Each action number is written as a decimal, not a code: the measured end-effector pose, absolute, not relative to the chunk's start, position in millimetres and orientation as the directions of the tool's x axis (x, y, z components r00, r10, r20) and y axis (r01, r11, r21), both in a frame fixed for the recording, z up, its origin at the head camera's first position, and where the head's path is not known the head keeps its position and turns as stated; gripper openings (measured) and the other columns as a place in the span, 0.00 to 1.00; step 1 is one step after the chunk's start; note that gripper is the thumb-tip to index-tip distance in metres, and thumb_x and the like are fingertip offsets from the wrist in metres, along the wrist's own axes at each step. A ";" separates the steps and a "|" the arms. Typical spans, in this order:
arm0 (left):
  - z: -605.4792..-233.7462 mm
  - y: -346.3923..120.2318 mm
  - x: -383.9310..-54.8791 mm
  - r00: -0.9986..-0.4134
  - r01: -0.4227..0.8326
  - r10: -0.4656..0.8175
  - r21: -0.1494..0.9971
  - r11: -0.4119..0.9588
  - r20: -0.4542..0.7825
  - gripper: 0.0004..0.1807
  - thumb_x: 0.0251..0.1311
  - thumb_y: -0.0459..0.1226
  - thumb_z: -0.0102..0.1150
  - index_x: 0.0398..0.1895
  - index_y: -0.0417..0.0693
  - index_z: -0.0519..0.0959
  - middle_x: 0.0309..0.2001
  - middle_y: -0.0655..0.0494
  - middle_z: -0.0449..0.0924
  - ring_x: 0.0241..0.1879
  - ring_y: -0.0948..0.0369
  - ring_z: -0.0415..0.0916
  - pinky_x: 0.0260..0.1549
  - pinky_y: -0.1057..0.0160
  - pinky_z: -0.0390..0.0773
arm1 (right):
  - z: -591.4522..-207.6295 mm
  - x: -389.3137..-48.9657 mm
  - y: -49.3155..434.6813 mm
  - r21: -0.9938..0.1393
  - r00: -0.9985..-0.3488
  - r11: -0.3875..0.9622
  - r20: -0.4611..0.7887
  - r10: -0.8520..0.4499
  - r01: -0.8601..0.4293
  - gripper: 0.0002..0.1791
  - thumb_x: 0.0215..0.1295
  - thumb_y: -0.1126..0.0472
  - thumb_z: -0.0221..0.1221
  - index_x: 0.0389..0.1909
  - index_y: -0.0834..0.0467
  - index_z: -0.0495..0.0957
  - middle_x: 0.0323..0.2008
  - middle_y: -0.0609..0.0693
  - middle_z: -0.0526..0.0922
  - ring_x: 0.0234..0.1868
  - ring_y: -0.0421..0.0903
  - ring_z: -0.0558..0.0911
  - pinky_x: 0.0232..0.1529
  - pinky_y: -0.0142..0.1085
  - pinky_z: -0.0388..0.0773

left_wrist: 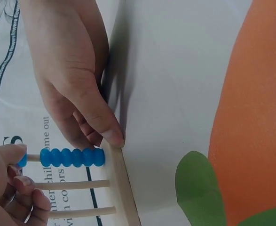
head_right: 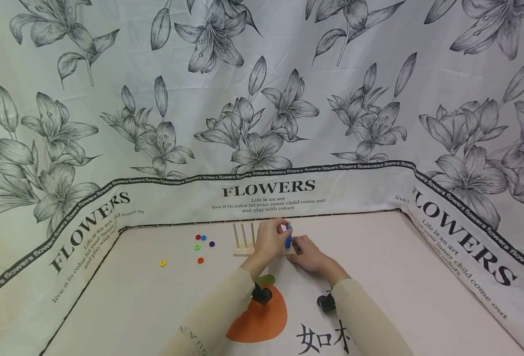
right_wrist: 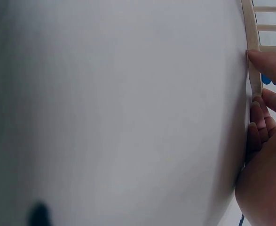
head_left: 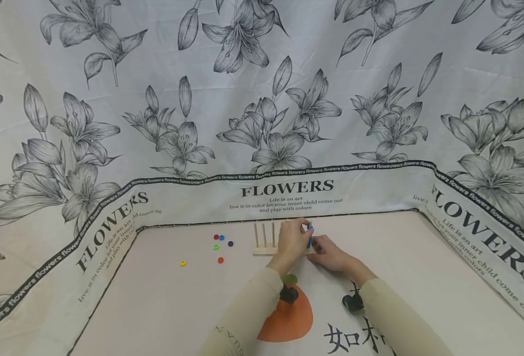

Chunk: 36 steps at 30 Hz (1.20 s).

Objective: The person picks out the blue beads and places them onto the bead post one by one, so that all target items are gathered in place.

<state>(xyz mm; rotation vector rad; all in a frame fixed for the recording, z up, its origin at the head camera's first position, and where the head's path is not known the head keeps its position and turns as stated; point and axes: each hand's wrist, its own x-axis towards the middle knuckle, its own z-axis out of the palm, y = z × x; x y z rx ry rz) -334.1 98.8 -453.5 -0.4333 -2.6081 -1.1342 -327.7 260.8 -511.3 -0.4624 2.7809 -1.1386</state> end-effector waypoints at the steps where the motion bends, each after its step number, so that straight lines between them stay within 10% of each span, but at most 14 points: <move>1: -453.1 98.4 -333.9 -0.921 0.371 0.165 0.663 0.650 0.353 0.12 0.64 0.40 0.69 0.50 0.50 0.86 0.20 0.66 0.72 0.18 0.70 0.66 0.18 0.72 0.66 | -511.4 -328.1 260.6 -0.699 -0.948 0.673 0.021 -0.317 -0.241 0.35 0.70 0.56 0.60 0.71 0.68 0.63 0.63 0.66 0.68 0.65 0.65 0.70 0.66 0.62 0.66; 36: -425.3 -28.4 -320.0 -0.851 0.505 0.276 0.551 0.665 0.447 0.17 0.64 0.39 0.68 0.55 0.45 0.83 0.37 0.58 0.81 0.28 0.66 0.73 0.30 0.67 0.74 | -498.6 -321.4 251.8 -0.665 -0.960 0.724 -0.036 -0.279 -0.185 0.33 0.72 0.55 0.60 0.70 0.70 0.64 0.63 0.64 0.68 0.62 0.60 0.71 0.66 0.58 0.69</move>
